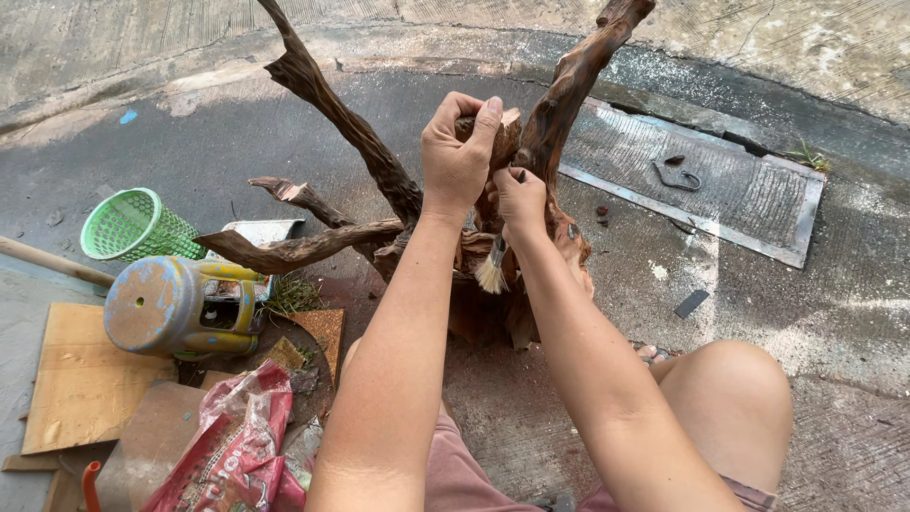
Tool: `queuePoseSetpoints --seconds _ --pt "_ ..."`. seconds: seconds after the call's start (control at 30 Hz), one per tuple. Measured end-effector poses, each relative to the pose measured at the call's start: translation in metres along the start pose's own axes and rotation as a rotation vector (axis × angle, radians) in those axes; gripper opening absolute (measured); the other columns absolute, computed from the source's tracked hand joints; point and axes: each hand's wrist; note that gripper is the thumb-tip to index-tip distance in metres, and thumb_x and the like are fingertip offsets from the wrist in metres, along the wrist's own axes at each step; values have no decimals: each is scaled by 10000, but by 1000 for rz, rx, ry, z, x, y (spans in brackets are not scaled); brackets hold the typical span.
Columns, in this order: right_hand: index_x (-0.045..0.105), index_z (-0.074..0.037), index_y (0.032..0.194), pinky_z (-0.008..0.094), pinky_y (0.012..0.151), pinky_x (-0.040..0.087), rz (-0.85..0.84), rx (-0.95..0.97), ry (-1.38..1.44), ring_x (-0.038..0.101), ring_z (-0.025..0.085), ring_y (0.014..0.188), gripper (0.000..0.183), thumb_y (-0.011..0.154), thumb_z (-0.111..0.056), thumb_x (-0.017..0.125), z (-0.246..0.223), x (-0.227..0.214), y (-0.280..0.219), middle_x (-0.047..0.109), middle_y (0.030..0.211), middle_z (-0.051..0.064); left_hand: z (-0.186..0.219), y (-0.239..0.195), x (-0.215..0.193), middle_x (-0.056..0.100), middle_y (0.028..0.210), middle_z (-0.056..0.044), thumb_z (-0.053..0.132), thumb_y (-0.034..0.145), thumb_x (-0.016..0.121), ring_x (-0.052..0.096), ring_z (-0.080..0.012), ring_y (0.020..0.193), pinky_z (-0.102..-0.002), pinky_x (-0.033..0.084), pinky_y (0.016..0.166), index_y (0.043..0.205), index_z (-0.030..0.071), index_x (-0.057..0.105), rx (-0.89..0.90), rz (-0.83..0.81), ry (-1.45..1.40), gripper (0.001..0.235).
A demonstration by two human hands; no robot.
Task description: The person sits on the ground and uses a brush to clean a large, multi-branched wooden object. They systematically brush different sections of the wood, removing dust and debris from the surface and crevices.
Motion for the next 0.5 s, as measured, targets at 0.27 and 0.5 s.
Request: queuePoseSetpoints --seconds 0.27,0.5 --pt "593 -65 737 270 531 420 -87 305 -204 596 181 616 520 1139 -384 510 30 -67 -101 744 817 208 5 3 -2 606 690 50 295 1029 748 501 -43 650 -242 440 619 835 177 669 16 -37 37 241" --pt "838 69 975 296 760 627 -183 418 -269 757 251 775 816 1145 -579 372 81 -131 -137 834 976 212 8 6 -7 535 665 76 278 1061 698 431 -46 563 -237 361 503 833 186 578 54 -123 -26 274"
Point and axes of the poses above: each hand's wrist, its own y-axis towards the middle knuckle, its own x-axis out of the palm, z = x × y
